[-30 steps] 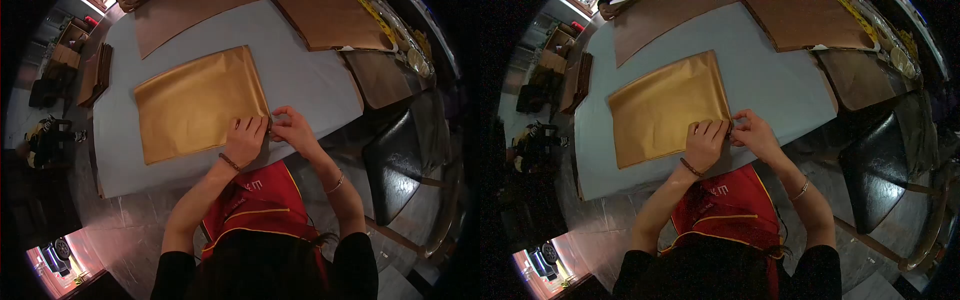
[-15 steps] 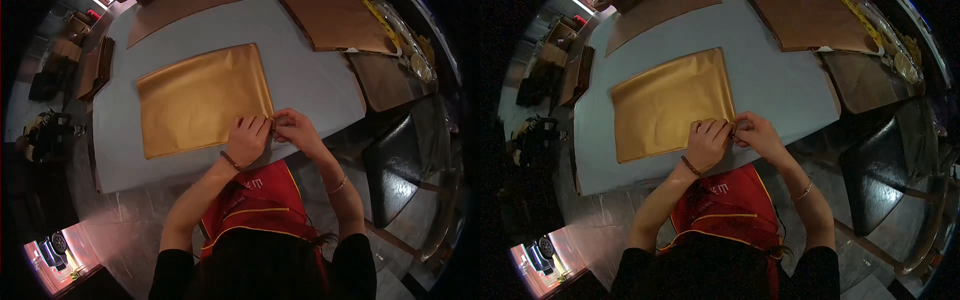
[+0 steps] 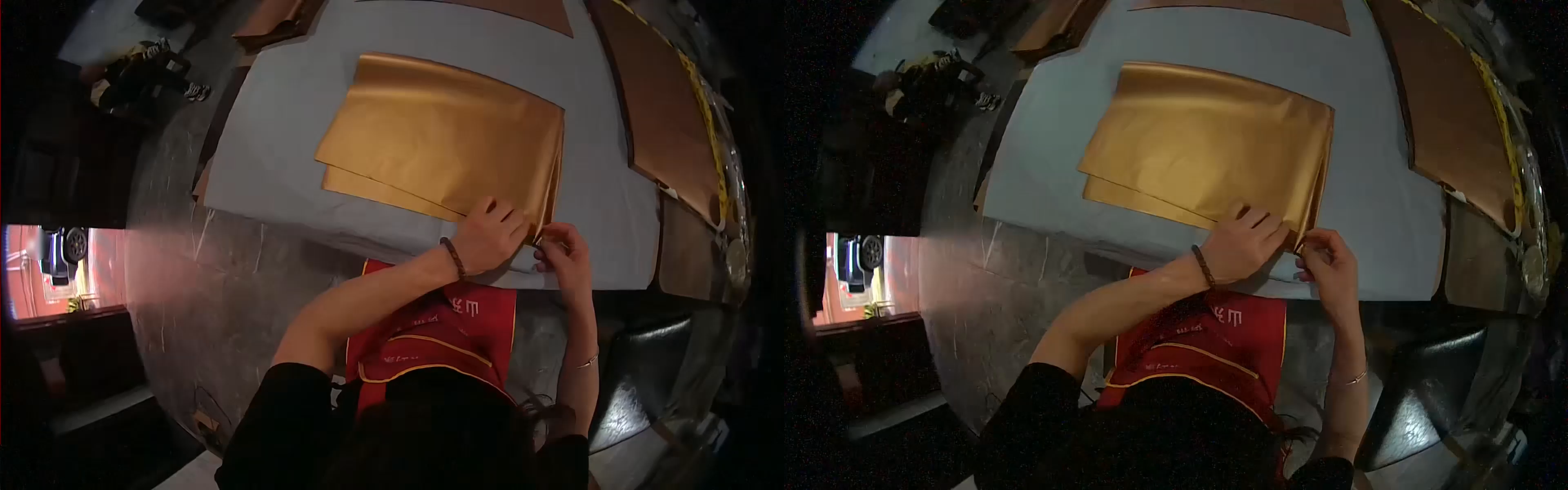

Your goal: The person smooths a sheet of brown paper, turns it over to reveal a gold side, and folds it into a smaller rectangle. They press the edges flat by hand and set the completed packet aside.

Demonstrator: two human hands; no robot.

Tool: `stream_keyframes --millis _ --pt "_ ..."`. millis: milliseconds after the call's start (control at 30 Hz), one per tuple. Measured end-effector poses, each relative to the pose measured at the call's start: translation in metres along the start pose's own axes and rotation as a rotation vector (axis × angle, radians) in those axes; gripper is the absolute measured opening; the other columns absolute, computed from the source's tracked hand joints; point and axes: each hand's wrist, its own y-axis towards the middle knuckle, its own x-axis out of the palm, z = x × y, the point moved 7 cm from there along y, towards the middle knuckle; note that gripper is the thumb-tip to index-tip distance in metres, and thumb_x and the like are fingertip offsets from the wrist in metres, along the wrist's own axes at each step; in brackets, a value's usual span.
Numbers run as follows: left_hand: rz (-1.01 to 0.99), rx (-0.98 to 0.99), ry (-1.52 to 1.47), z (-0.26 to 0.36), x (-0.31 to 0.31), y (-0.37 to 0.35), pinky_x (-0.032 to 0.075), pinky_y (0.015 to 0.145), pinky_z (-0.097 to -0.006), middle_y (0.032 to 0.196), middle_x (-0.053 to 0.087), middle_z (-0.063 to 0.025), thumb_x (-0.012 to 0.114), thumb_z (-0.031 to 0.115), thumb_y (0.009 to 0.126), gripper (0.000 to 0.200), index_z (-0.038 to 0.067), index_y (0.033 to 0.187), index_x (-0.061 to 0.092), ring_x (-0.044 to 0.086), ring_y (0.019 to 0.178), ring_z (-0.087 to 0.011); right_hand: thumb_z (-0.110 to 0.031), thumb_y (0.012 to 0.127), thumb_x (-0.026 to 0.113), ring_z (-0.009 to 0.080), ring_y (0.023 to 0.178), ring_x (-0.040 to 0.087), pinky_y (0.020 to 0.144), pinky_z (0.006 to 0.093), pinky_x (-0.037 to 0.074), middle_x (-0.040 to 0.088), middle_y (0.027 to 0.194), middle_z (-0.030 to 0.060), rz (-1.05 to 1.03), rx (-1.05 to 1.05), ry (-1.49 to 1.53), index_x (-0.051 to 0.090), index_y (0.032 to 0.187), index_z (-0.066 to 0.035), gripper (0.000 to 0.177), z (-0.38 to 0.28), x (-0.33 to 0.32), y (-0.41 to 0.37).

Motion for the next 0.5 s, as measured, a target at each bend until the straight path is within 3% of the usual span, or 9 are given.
stream_keyframes --millis 67,233,300,333,367,433,467,500 --pt "0.071 -0.016 0.015 0.004 0.0 0.001 0.04 0.078 -0.0359 0.093 0.059 -0.0065 0.059 0.016 0.077 0.028 0.002 0.102 0.063 0.055 0.087 -0.0205 -0.007 0.091 0.059 0.0109 0.077 0.06 0.062 0.0236 0.053 0.059 0.096 0.0041 0.002 -0.005 -0.005 0.055 0.118 -0.004 0.027 0.003 -0.001 -0.001" --pt "-0.005 -0.027 -0.09 0.012 0.002 0.009 0.04 0.078 -0.0354 0.09 0.057 -0.0064 0.059 0.017 0.077 0.029 0.002 0.101 0.062 0.055 0.087 -0.0212 -0.006 0.09 0.06 0.0108 0.076 0.06 0.059 0.0237 0.05 0.059 0.093 0.0044 0.089 0.036 -0.034 0.051 0.125 -0.003 0.036 0.001 -0.016 -0.006" --pt "-0.015 -0.029 -0.114 0.011 0.009 0.008 0.041 0.077 -0.0359 0.092 0.058 -0.007 0.059 0.016 0.077 0.028 0.003 0.1 0.063 0.055 0.088 -0.0217 -0.006 0.088 0.062 0.0098 0.074 0.059 0.058 0.0241 0.048 0.059 0.088 0.0028 0.009 -0.053 -0.055 0.052 0.123 -0.002 0.037 0.002 -0.022 -0.005" --pt "-0.009 -0.027 -0.115 0.01 0.01 0.009 0.041 0.077 -0.0361 0.094 0.059 -0.0071 0.059 0.016 0.077 0.027 0.003 0.1 0.063 0.055 0.089 -0.0219 -0.005 0.083 0.066 0.0138 0.073 0.059 0.061 0.0278 0.048 0.06 0.083 0.0037 0.068 -0.069 -0.161 0.06 0.112 -0.003 0.029 -0.006 -0.023 -0.008" --pt "-0.045 -0.028 -0.097 0.01 0.013 0.008 0.042 0.077 -0.0357 0.096 0.06 -0.0064 0.06 0.015 0.077 0.024 0.005 0.099 0.065 0.056 0.09 -0.022 -0.005 0.083 0.066 0.0139 0.073 0.059 0.061 0.0278 0.048 0.06 0.083 0.0037 0.108 -0.063 -0.159 0.06 0.112 -0.003 0.029 -0.007 -0.026 -0.008" --pt "-0.053 -0.007 -0.108 0.011 0.012 0.01 0.042 0.077 -0.0354 0.096 0.06 -0.0059 0.06 0.015 0.078 0.024 0.005 0.099 0.065 0.056 0.09 -0.022 -0.006 0.078 0.07 0.021 0.079 0.059 0.066 0.0322 0.049 0.061 0.087 0.0059 0.166 -0.629 -0.802 0.066 0.096 -0.005 0.019 -0.044 -0.013 -0.022" --pt "-0.064 -0.013 -0.087 0.009 0.012 0.011 0.042 0.077 -0.0352 0.096 0.06 -0.0054 0.061 0.014 0.078 0.024 0.006 0.099 0.066 0.056 0.09 -0.022 -0.008 0.073 0.073 0.0279 0.091 0.056 0.074 0.0369 0.048 0.061 0.094 0.0072 0.173 -0.565 -0.799 0.067 0.087 -0.008 0.015 -0.045 -0.012 -0.022" --pt "-0.073 -0.003 -0.092 0.009 0.013 0.012 0.042 0.078 -0.0352 0.096 0.06 -0.005 0.061 0.013 0.079 0.023 0.007 0.101 0.066 0.056 0.091 -0.0217 -0.008 0.073 0.073 0.0279 0.091 0.056 0.074 0.0369 0.048 0.061 0.094 0.0072 0.192 -0.554 -0.794 0.067 0.087 -0.008 0.015 -0.04 -0.016 -0.018"
